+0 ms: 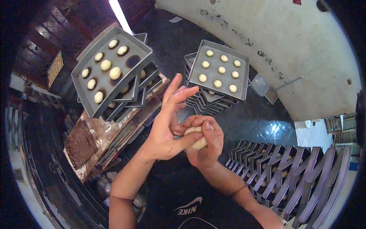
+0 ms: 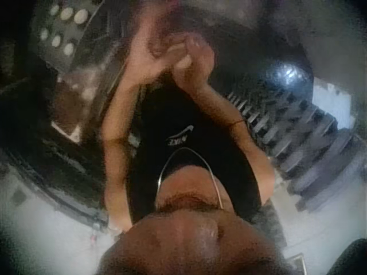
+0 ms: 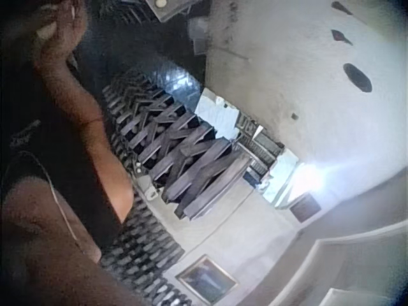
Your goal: The person fills small dough balls with a chocolate spread using a spoon, then places them on a baking tray. The person repeats this process for multiple dough balls, arranging them in rows on the tray.
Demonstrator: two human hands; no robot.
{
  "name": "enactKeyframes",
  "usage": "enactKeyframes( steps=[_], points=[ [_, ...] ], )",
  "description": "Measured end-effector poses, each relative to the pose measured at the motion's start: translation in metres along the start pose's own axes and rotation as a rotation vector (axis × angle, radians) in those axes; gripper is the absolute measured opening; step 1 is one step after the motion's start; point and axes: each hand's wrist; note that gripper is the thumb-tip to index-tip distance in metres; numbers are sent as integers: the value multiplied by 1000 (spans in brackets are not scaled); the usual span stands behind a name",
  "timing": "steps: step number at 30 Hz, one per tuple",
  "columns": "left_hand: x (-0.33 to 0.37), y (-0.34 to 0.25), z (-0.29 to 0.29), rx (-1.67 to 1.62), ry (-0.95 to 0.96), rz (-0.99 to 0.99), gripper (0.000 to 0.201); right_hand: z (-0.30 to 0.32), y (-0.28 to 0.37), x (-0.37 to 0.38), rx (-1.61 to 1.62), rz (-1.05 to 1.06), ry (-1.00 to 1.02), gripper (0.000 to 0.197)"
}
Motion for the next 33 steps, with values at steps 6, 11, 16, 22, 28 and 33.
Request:
enactKeyframes(
  steps=[6,11,16,22,28,33],
  points=[
    [43,32,-34,-65,230,199,92,33,13,54,85,-55,9,30],
    [57,74,-25,-297,69,400,74,26,-6,93,-10,-39,-23,30],
    [75,113,30,-185,-66,249,80,-1,-45,140,-15,-162,-55,32],
    [95,169,91,-82,-361,416,62,-46,-123,194,-294,-235,-52,33],
    [109,157,215,379,-708,128,47,-145,-200,302,-1108,289,628,45],
    [114,170,256,438,-683,178,41,-154,-271,363,-1698,611,1584,75]
  ],
)
Point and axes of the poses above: each hand's wrist, its own x-axis towards the middle knuckle, its own z-axis out of the back of the hand, y = z × x, and after that the axes turned 15 degrees about -y, right-handed
